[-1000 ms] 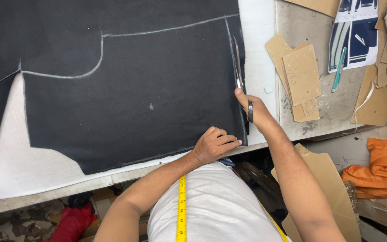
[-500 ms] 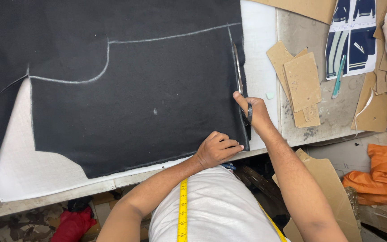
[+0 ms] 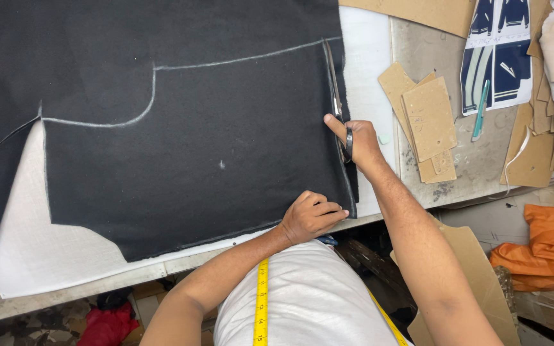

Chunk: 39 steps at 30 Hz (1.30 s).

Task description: The person cuts a piece of black fabric along a chalk outline using shears. They then place a cardboard pattern on the remaining fabric to prepare for the next cut.

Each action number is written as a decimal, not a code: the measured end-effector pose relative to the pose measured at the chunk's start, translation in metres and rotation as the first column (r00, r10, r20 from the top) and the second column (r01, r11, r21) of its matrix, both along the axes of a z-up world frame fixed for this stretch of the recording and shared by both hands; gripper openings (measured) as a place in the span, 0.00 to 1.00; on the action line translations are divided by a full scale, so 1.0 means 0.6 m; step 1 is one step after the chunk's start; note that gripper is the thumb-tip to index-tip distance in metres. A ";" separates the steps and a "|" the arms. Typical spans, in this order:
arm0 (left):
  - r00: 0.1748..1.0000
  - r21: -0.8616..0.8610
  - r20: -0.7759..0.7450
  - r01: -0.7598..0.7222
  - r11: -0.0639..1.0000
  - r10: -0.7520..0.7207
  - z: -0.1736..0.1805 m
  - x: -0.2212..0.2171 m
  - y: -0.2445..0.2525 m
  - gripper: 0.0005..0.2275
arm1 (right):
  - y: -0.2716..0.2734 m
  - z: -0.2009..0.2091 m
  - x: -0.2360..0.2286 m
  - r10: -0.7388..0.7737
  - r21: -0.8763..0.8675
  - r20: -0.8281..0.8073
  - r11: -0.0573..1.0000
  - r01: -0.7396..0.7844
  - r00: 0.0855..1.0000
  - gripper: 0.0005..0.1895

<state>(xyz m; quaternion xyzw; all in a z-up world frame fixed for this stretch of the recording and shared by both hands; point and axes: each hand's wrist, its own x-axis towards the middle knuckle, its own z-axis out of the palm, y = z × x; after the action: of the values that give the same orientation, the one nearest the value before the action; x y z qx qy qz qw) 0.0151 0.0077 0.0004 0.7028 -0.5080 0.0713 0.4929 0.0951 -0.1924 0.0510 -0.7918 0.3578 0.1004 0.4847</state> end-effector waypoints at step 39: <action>0.625 0.424 0.084 -0.727 0.540 0.776 0.079 0.330 -0.195 0.10 | -0.422 0.024 0.096 0.659 0.284 -0.304 0.752 -0.595 0.688 0.35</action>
<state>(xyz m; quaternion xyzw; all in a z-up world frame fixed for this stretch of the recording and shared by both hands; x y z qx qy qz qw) 0.2130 -0.1091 0.0480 0.9430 -0.1303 0.1252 0.2795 0.1527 -0.4455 0.0656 -0.7878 0.1434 0.4430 0.4032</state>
